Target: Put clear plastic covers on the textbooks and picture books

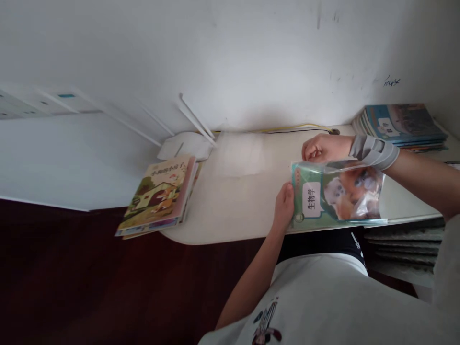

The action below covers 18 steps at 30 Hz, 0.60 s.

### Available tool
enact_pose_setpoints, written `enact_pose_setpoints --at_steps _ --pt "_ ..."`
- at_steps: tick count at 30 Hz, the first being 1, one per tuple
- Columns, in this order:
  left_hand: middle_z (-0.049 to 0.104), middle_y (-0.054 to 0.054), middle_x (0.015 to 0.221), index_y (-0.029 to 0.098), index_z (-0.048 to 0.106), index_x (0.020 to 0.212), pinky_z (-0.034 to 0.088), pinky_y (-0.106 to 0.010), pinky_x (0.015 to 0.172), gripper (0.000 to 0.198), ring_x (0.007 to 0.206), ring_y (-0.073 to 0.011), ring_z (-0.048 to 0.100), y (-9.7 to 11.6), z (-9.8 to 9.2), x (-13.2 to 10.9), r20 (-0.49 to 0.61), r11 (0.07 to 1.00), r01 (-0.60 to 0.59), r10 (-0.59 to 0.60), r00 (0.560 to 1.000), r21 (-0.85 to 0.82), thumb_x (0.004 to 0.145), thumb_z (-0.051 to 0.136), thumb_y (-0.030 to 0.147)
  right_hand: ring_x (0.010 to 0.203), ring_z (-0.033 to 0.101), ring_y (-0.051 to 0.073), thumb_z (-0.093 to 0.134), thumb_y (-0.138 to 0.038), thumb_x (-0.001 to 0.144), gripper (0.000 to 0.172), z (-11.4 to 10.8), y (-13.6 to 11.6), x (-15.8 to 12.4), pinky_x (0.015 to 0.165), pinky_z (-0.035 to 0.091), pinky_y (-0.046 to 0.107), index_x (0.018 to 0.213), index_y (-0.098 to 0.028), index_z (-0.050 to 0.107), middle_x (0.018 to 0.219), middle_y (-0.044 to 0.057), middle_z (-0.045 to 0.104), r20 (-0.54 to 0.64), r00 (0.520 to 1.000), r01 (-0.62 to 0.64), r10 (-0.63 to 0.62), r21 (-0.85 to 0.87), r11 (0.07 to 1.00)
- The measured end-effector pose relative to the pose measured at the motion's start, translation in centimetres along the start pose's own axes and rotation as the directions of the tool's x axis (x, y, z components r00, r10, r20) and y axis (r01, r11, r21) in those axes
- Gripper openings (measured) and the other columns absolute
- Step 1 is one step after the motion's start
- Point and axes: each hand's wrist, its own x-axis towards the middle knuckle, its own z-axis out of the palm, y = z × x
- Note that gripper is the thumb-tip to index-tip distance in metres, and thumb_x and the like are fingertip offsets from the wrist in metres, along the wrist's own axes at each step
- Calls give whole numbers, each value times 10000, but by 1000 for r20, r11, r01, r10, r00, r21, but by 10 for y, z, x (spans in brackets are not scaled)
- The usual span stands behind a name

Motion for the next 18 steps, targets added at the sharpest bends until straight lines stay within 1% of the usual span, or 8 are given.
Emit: enact_pose_setpoints --at_steps 5,7,8,10,12,13,15,18 --pt "641 -58 858 177 586 898 460 -309 717 472 822 -190 596 -5 -1 -1 32 1000 6 -7 999 31 883 328 572 605 496 57 564 -191 769 126 -3 16 0 587 400 180 728 -105 646 708 -14 623 -58 990 -129 131 34 991" --pt "636 -56 833 173 578 919 477 -311 696 435 787 -186 603 -10 -1 0 48 999 32 -33 998 21 871 381 558 591 503 76 576 -184 765 103 -6 20 -3 575 408 202 730 -116 644 663 -15 614 -158 961 -224 227 36 974" --pt "638 -60 859 175 564 980 489 -314 694 413 788 -184 611 -12 -1 0 57 999 37 -37 998 2 864 416 542 595 511 89 570 -181 774 100 -9 19 -7 580 417 215 733 -125 641 655 -10 610 -268 926 -268 266 30 963" --pt "626 -90 1018 196 482 1157 513 -325 725 423 868 -187 624 -15 -3 -1 29 1000 -3 4 1000 -28 854 476 491 645 541 121 524 -201 823 134 -14 12 -22 625 449 253 765 -149 633 693 12 616 -548 792 -325 270 -4 946" --pt "540 -131 1217 219 369 1287 507 -361 829 504 1048 -208 581 -14 -3 -5 -90 990 -134 138 986 52 852 508 431 750 575 158 459 -251 881 192 -9 -4 -44 715 477 309 833 -169 626 792 44 631 -753 639 -342 157 -96 935" --pt "498 -144 1274 218 350 1310 482 -386 892 519 1130 -221 535 -11 -2 -9 -137 964 -218 239 961 153 853 515 401 821 586 178 446 -276 894 206 -1 -13 -57 764 482 342 885 -170 623 860 61 635 -793 603 -343 85 -162 925" --pt "485 -150 1298 199 382 1306 406 -423 998 476 1229 -237 452 -3 5 -20 -72 834 -394 453 889 386 868 499 345 982 576 216 445 -309 903 240 31 -29 -79 862 469 405 999 -163 610 999 94 635 -786 618 -334 -13 -278 901" --pt "507 -149 1313 157 429 1300 321 -450 1067 446 1291 -257 390 9 26 -33 369 567 -628 513 775 532 904 423 361 1145 512 256 443 -342 907 350 101 -39 -100 954 423 456 1158 -132 568 1191 161 590 -654 756 -356 40 -359 863"
